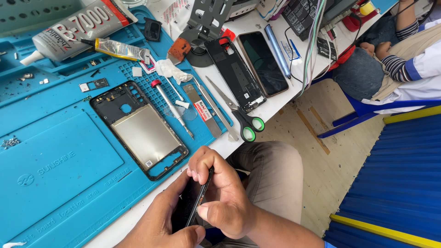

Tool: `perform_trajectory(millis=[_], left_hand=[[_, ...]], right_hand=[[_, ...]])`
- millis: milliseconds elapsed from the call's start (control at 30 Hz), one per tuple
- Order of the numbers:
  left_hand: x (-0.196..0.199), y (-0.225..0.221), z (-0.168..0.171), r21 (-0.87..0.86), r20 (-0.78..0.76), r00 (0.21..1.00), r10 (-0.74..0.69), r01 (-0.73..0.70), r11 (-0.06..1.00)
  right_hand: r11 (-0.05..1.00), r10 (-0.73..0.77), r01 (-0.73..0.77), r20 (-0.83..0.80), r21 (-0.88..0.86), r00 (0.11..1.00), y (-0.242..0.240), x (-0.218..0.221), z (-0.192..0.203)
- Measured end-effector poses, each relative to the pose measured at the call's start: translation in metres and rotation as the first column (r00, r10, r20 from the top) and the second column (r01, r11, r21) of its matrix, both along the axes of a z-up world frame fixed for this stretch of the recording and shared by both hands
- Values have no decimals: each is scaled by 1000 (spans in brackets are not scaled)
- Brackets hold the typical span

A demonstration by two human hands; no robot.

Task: Disassembling a smartphone by prying off the back cover and inspecting internal parts

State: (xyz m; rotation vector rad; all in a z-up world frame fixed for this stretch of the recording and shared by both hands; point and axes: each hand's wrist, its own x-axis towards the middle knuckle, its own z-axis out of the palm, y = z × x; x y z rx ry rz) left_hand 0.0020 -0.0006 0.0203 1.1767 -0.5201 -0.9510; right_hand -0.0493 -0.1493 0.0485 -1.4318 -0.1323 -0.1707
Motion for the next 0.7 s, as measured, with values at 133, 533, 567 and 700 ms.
perform_trajectory(millis=[133, 533, 567, 700], left_hand=[[0, 2, 0, 39, 139, 990, 25, -31, 999], [-3, 11, 22, 104, 163, 984, 72, -90, 991], [-3, 12, 24, 95, 120, 991, 67, -78, 992], [0, 16, 32, 85, -2, 1000, 24, -23, 996]], right_hand=[[1000, 4, -4, -12, 6, 1000, 2, 0, 1], [1000, 23, -22, 8, -16, 1000, 5, -1, 1], [999, 36, -36, 11, -21, 999, 4, -1, 2], [995, 85, -85, -2, -59, 996, -4, -4, 0]])
